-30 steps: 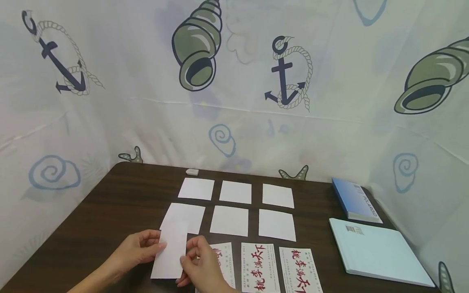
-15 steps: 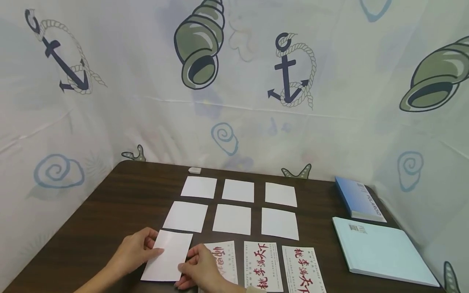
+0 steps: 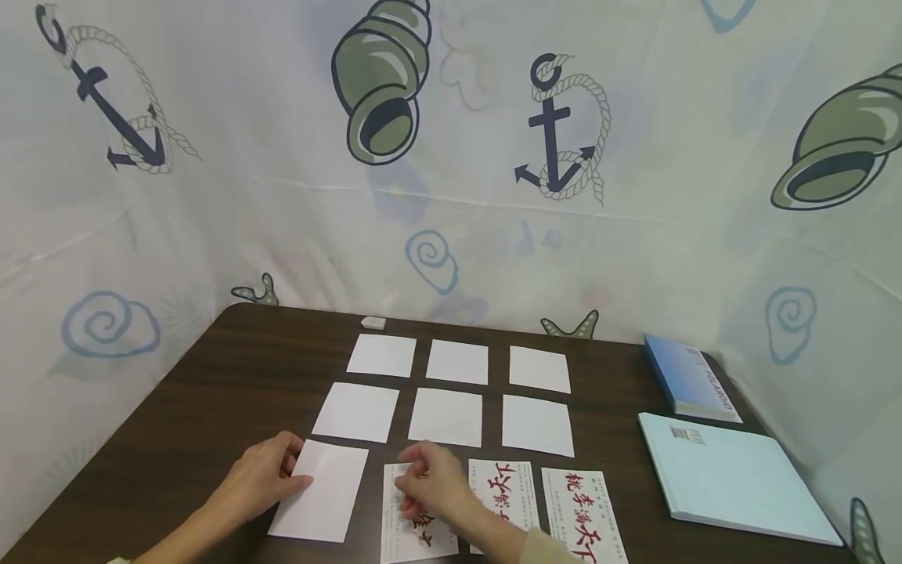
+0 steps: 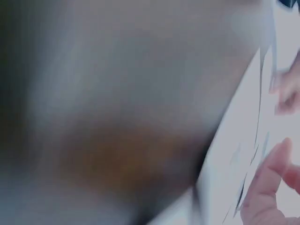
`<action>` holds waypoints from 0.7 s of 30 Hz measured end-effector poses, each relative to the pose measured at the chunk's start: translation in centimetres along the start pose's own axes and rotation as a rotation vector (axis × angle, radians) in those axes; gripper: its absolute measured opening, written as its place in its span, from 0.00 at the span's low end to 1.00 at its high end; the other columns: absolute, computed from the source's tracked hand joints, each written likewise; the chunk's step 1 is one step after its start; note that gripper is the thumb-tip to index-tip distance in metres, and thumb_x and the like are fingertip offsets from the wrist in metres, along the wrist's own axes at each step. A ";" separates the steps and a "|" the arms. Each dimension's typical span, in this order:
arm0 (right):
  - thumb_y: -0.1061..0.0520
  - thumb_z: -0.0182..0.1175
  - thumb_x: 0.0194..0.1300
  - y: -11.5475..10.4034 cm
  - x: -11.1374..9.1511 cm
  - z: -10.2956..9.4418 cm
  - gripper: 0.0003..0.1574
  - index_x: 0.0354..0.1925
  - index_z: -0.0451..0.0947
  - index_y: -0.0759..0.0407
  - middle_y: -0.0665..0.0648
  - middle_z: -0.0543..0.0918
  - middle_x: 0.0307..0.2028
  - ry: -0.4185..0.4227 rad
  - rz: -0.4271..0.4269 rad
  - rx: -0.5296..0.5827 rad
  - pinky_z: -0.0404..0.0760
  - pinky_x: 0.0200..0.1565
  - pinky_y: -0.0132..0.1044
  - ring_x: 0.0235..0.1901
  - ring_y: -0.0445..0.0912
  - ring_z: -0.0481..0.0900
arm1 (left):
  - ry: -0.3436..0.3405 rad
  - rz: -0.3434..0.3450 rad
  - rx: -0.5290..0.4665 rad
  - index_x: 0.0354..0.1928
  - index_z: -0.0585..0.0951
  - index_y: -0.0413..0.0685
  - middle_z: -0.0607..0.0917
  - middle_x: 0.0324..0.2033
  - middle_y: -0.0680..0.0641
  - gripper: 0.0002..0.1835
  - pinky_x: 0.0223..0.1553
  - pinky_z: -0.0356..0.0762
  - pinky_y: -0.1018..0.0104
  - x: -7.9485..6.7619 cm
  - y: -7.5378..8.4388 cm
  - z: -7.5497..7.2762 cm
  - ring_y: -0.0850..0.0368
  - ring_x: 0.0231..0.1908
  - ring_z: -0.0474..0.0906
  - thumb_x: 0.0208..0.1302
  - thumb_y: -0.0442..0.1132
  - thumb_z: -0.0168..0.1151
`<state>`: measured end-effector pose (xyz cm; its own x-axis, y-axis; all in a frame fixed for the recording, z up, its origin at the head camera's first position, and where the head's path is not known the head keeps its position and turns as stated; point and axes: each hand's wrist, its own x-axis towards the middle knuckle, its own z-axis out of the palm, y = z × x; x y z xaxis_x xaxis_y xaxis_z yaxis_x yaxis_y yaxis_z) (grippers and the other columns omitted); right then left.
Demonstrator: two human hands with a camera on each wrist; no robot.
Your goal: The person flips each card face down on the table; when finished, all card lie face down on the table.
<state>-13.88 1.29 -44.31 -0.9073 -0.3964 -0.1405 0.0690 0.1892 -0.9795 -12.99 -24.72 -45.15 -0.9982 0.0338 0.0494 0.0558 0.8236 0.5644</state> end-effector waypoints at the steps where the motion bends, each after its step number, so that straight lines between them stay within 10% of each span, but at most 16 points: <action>1: 0.71 0.61 0.54 0.1 0.1 -1.1 0.18 0.45 0.72 0.70 0.53 0.75 0.22 0.018 -0.020 -0.072 0.78 0.18 0.31 0.15 0.39 0.75 | -0.003 -0.001 0.009 0.41 0.76 0.37 0.73 0.24 0.51 0.23 0.22 0.64 0.70 0.1 0.1 0.0 0.59 0.25 0.67 0.42 0.35 0.75; 9: 0.66 0.69 0.48 0.9 0.2 -5.2 0.24 0.43 0.70 0.64 0.49 0.72 0.17 0.000 -0.059 -0.490 0.65 0.12 0.24 0.09 0.37 0.68 | -0.032 0.008 0.058 0.42 0.76 0.39 0.74 0.26 0.51 0.24 0.25 0.66 0.67 0.4 0.3 -0.5 0.59 0.26 0.68 0.42 0.37 0.75; 17: 0.66 0.70 0.47 0.8 0.3 -5.0 0.23 0.36 0.66 0.58 0.48 0.72 0.13 -0.006 -0.075 -0.584 0.64 0.12 0.24 0.06 0.36 0.66 | -0.051 0.042 0.037 0.40 0.78 0.41 0.74 0.26 0.52 0.18 0.24 0.66 0.70 0.8 0.7 -1.0 0.61 0.25 0.68 0.46 0.37 0.73; 21: 0.67 0.70 0.46 0.7 0.2 -4.9 0.24 0.35 0.65 0.57 0.49 0.72 0.14 0.017 -0.062 -0.572 0.65 0.12 0.25 0.07 0.37 0.67 | -0.106 0.126 -0.146 0.38 0.79 0.40 0.76 0.25 0.52 0.12 0.21 0.72 0.73 1.5 2.1 -0.5 0.64 0.24 0.72 0.53 0.37 0.68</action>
<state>-16.03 5.79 -44.35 -0.9094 -0.4085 -0.0783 -0.2154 0.6236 -0.7515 -14.40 -23.17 -43.46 -0.9795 0.1966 0.0446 0.1750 0.7188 0.6728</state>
